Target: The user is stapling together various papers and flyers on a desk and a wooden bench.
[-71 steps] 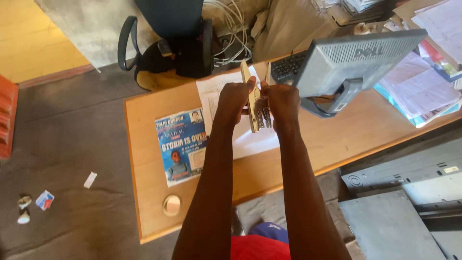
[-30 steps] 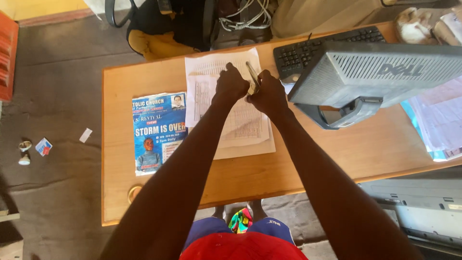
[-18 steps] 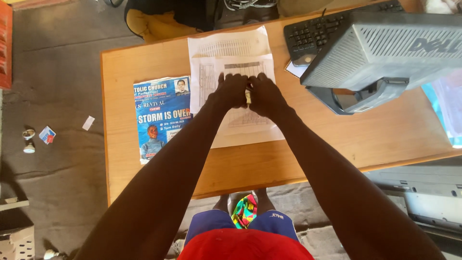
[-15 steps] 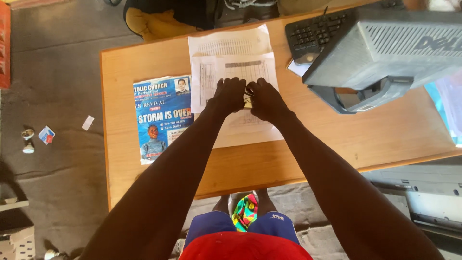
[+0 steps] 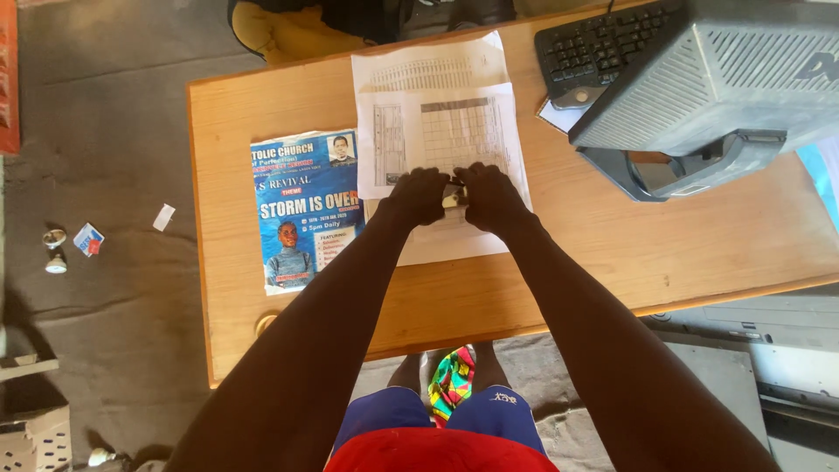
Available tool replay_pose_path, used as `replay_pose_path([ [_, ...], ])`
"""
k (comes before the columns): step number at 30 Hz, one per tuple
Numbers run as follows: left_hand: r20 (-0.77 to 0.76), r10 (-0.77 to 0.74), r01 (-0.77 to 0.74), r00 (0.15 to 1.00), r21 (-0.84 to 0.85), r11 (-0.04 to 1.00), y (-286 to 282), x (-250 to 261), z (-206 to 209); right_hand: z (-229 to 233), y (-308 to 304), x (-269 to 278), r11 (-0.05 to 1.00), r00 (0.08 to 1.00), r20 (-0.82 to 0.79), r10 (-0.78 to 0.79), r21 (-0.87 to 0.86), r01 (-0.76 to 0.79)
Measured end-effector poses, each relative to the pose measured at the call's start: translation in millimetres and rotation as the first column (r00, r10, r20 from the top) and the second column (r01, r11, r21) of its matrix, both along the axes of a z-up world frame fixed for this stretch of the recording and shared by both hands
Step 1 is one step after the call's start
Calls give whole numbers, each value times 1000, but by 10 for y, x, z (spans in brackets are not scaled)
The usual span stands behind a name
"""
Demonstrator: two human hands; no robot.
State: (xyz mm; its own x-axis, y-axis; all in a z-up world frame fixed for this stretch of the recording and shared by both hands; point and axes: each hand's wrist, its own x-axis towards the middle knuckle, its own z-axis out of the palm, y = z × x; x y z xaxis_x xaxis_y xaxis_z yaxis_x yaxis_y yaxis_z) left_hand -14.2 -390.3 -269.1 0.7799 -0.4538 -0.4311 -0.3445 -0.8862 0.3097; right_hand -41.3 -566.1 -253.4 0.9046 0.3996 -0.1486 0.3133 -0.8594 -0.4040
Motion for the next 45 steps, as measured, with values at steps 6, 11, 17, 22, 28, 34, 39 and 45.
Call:
replay_pose_path([
  [6,-33,31,-35,999,-114,993,119,47,127,264,125,12,994,990,-113,-88,60,95],
  [11,-4,87,-86,996,-251,964,193,150,397,520,257,79,994,993,-55,-103,12,104],
  [17,60,174,-122,983,-501,857,347,398,167,502,322,212,963,972,-27,-235,127,236],
  [22,-258,297,-391,919,-692,606,423,279,669,622,401,186,817,875,-104,-473,322,479],
  [28,-419,292,-511,860,-705,492,470,227,672,878,611,55,347,730,-524,-438,651,675],
  [34,-670,114,-663,734,-669,337,433,-129,1311,1278,892,-251,126,756,-589,-288,759,639],
  [39,-669,227,-706,707,-680,196,508,-318,1420,1758,1286,-627,96,696,-605,-387,725,683],
  [45,-664,245,-705,707,-632,321,1195,-1157,2141,1650,1836,-826,150,750,-576,-326,751,643],
])
